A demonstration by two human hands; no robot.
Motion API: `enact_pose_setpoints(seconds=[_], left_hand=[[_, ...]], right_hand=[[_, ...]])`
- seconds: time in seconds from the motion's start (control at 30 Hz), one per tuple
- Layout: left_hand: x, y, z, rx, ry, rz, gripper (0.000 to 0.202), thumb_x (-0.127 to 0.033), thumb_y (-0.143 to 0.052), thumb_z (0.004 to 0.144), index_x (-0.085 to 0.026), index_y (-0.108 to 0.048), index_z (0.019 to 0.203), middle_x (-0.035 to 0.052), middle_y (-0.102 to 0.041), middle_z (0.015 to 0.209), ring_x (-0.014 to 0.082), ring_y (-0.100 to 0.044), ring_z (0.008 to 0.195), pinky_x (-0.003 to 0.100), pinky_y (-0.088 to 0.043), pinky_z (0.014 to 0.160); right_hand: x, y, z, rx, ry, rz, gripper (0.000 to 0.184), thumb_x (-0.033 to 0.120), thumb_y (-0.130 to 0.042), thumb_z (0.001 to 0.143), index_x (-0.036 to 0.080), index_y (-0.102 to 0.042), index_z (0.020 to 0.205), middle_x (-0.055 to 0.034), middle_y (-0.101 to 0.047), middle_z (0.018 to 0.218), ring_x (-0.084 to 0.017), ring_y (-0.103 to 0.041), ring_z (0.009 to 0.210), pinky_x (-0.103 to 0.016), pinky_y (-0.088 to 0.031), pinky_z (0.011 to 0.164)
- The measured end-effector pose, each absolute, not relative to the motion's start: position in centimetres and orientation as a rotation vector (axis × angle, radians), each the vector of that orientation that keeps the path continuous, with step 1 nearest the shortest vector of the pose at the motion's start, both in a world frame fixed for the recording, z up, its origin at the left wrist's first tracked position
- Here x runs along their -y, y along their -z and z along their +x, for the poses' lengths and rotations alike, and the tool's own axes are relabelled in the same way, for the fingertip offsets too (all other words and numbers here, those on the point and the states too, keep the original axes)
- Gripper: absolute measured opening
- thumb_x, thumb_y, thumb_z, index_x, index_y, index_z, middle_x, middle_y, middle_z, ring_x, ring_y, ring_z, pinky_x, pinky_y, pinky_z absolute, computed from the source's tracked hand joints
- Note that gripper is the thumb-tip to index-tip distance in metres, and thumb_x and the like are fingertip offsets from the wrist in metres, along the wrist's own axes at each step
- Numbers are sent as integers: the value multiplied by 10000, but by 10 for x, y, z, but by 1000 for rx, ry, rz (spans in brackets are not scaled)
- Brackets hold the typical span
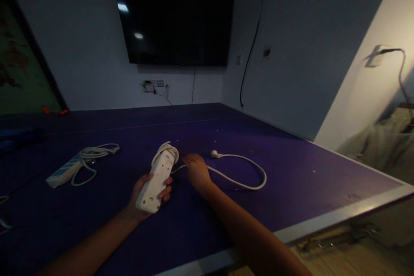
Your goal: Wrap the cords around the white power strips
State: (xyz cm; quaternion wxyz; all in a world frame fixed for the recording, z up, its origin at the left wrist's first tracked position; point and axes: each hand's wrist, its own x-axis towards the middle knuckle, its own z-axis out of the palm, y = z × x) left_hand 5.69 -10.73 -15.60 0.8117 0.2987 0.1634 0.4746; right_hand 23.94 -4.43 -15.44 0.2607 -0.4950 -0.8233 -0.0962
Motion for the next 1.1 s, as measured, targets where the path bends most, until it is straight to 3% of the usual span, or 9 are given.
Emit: enact_pose_setpoints(seconds=[0.13, 0.27, 0.47, 0.67, 0.83, 1.1], left_hand=[[108, 158, 58, -333, -964, 728, 498, -369, -532, 727, -147, -471, 1167, 47, -583, 795, 99, -460, 480, 272, -421, 503], [108, 159, 58, -331, -942, 765, 543, -370, -523, 729, -133, -476, 1215, 74, -620, 819, 110, -481, 483, 285, -433, 514], [106, 158, 57, -378, -969, 708, 531, -395, -493, 759, -85, -534, 1188, 143, -679, 885, 193, -604, 606, 348, -490, 608], [106, 157, 56, -419, -936, 636, 496, -352, -516, 785, -45, -557, 1172, 195, -680, 1058, 272, -682, 786, 414, -528, 740], [106, 162, 61, -530, -992, 648, 448, -289, -608, 797, -84, -544, 1190, 162, -694, 1013, 252, -691, 788, 382, -550, 725], [106, 157, 64, -693, -1101, 739, 539, -164, -746, 671, -150, -538, 1168, 45, -655, 793, 173, -646, 631, 304, -546, 615]], right_hand=[[52, 155, 225, 2527, 202, -1192, 227, 74, -542, 753, 137, -682, 921, -112, -699, 941, -216, -621, 922, -308, -402, 847], [58, 155, 217, 2608, 185, -1116, 203, 160, -596, 754, 150, -669, 943, -110, -702, 972, -225, -628, 923, -308, -390, 794], [57, 144, 225, 2530, 268, -1187, 128, 152, -563, 765, 174, -671, 699, -66, -718, 745, -199, -646, 725, -337, -335, 764], [57, 136, 249, 2341, 312, -1113, 144, 271, -616, 753, 171, -689, 827, -51, -720, 747, -188, -638, 715, -357, -300, 851], [56, 136, 257, 2234, 427, -1059, 151, 295, -589, 811, 173, -670, 847, -47, -699, 734, -172, -610, 709, -356, -297, 871], [56, 137, 256, 2087, 565, -882, 222, 300, -506, 906, 178, -651, 791, -43, -650, 727, -167, -529, 727, -332, -323, 817]])
